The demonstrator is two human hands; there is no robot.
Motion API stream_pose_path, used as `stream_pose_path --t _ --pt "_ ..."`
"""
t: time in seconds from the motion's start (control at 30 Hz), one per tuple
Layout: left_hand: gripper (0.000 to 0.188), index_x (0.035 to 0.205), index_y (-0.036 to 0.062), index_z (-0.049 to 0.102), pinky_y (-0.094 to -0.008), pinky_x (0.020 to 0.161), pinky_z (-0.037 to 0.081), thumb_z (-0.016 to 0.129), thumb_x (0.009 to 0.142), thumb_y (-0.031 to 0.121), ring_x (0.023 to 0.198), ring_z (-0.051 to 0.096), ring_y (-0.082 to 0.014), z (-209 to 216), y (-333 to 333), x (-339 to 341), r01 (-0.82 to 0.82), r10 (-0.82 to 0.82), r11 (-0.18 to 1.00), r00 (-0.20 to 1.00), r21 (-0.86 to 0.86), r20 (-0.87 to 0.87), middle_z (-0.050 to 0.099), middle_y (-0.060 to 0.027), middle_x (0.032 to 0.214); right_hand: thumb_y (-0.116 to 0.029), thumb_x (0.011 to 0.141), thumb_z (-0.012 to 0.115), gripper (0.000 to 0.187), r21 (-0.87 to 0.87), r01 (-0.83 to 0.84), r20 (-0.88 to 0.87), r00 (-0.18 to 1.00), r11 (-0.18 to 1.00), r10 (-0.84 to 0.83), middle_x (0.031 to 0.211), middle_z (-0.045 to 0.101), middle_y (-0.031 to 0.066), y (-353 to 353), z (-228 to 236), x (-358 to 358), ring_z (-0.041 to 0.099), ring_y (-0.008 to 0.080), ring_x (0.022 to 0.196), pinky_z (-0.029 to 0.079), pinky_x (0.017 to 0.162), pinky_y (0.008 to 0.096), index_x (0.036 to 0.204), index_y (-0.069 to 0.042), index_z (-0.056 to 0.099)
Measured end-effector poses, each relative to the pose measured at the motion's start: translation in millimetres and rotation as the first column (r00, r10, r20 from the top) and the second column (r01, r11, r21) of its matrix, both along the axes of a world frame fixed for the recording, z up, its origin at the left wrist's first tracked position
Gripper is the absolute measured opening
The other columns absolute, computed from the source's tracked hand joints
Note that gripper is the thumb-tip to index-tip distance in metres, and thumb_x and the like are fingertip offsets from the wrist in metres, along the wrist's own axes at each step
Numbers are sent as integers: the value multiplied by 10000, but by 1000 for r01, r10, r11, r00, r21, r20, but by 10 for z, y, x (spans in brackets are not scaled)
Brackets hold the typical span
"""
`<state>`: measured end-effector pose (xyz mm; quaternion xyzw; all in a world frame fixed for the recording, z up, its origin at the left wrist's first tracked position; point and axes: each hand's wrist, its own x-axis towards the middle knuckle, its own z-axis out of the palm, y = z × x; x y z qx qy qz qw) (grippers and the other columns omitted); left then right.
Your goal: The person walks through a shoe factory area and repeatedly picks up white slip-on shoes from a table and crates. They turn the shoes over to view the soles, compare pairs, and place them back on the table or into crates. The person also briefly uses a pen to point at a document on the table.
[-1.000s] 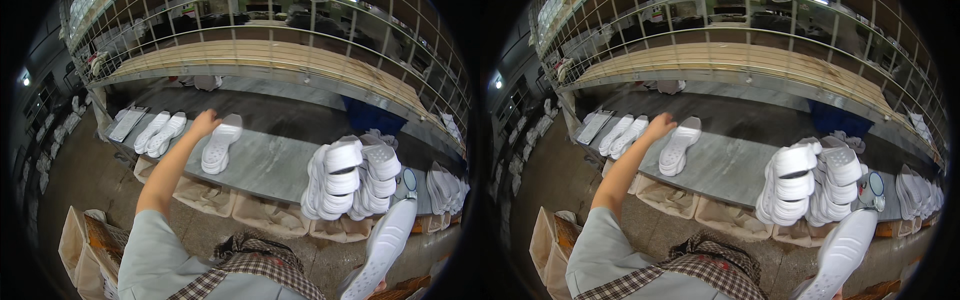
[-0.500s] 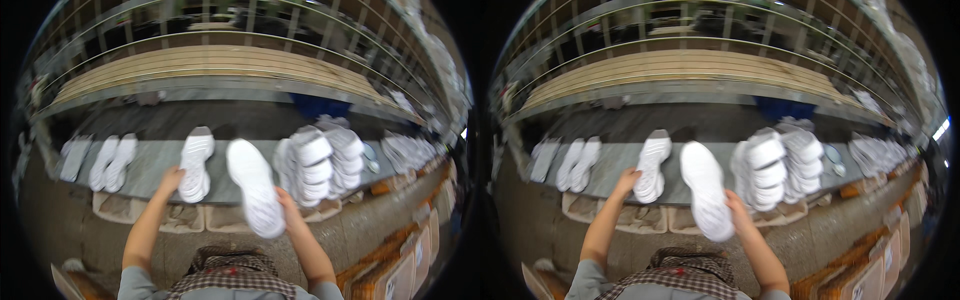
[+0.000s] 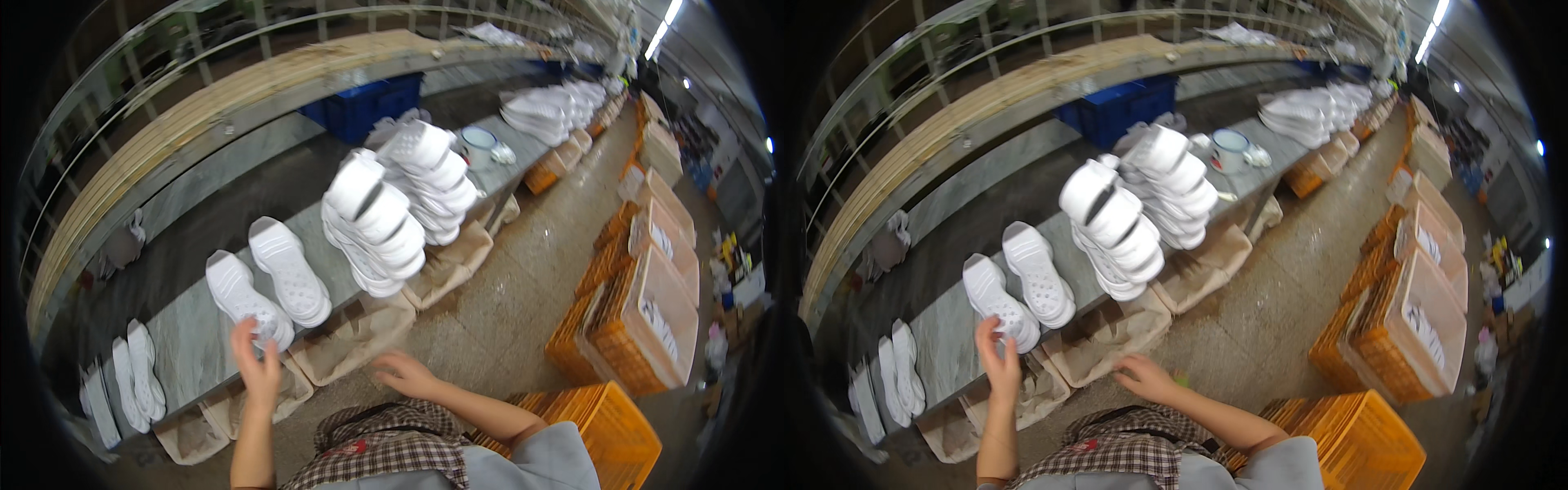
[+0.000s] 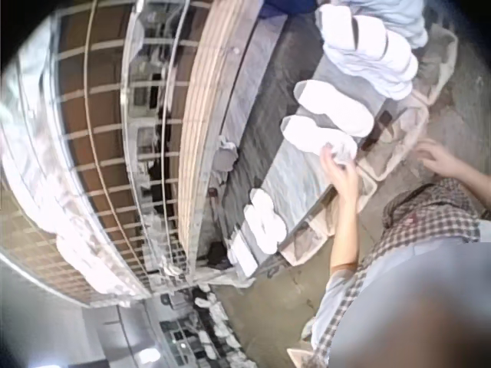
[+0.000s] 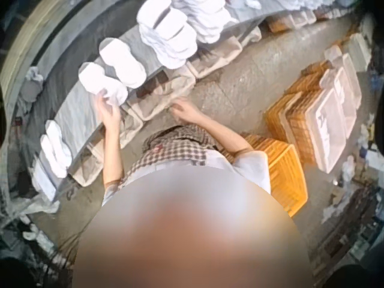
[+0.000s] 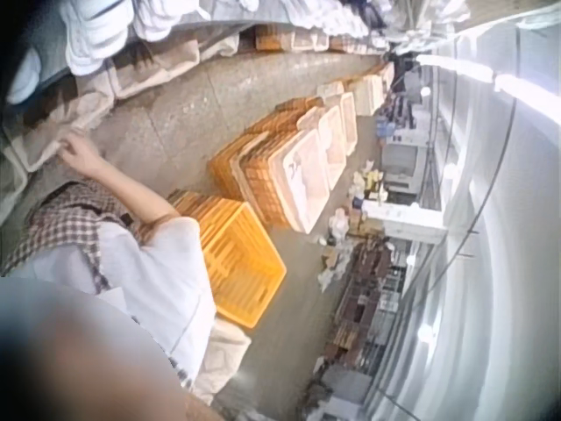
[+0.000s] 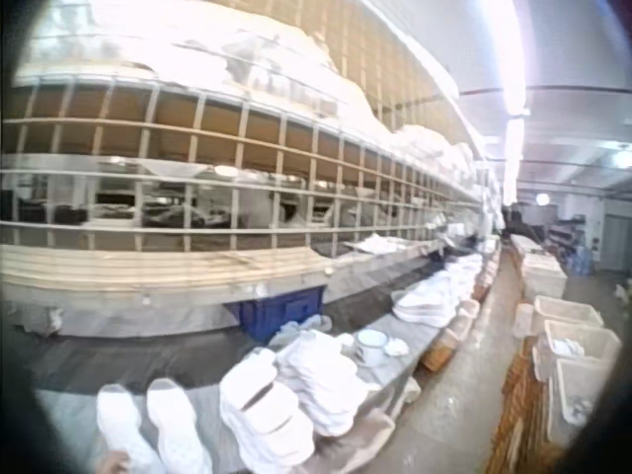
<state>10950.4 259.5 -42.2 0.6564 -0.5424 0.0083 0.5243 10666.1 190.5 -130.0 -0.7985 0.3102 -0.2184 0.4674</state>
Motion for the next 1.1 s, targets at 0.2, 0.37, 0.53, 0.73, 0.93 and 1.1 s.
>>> stream_pose_path --t 0.2,0.37,0.53,0.73,0.93,1.1 --pt "408 1120 8 550 -383 848 478 687 747 102 980 576 -328 -304 -214 -1132 653 -703 646 711 395 -26 544 -173 1165 -300 846 590 408 242 247 -550 832 938 -77 1081 625 203 848 -697 -1204 593 339 997 468 855 415 1133 -9 603" --pt "550 1271 21 449 -382 852 474 675 785 141 1006 566 -305 -998 -632 -2028 730 -855 210 460 650 -241 475 -176 1239 -390 901 543 456 581 509 -356 861 635 -364 1083 632 191 1332 -1040 -1761 603 344 971 478 830 414 1159 -17 581" --pt "606 1324 26 385 -389 885 456 647 823 246 1060 543 -324 -1578 -1178 -3024 579 -886 -127 299 805 -355 459 -202 1250 -411 915 535 464 677 599 -337 769 428 -543 1096 622 168 1236 -1245 -2299 593 280 999 469 843 379 1152 -16 593" --pt "733 1327 38 446 -418 981 408 658 768 463 1191 476 -380 -2426 -2046 -3723 153 -932 -212 265 965 -246 507 -252 1252 -380 866 590 464 492 824 -462 521 282 -717 1024 655 151 908 -1294 -3222 632 261 945 494 818 348 1146 -11 596" --pt "1153 1500 183 85 -542 1090 194 551 644 798 1364 123 -508 -3479 -2977 -4130 -148 -761 -594 421 790 -493 46 -331 1490 -331 858 591 434 486 828 -316 465 280 -827 1001 652 182 205 -1372 -4047 629 297 941 496 811 368 1117 16 593" --pt "1068 1485 136 169 -493 1080 253 565 700 743 1348 240 -449 -4080 -3942 -5232 -215 -797 -581 348 785 -494 180 -284 1485 -246 898 579 380 500 775 -188 534 388 -824 1079 645 155 -1198 -1436 -5102 624 231 999 492 859 330 1170 20 566"
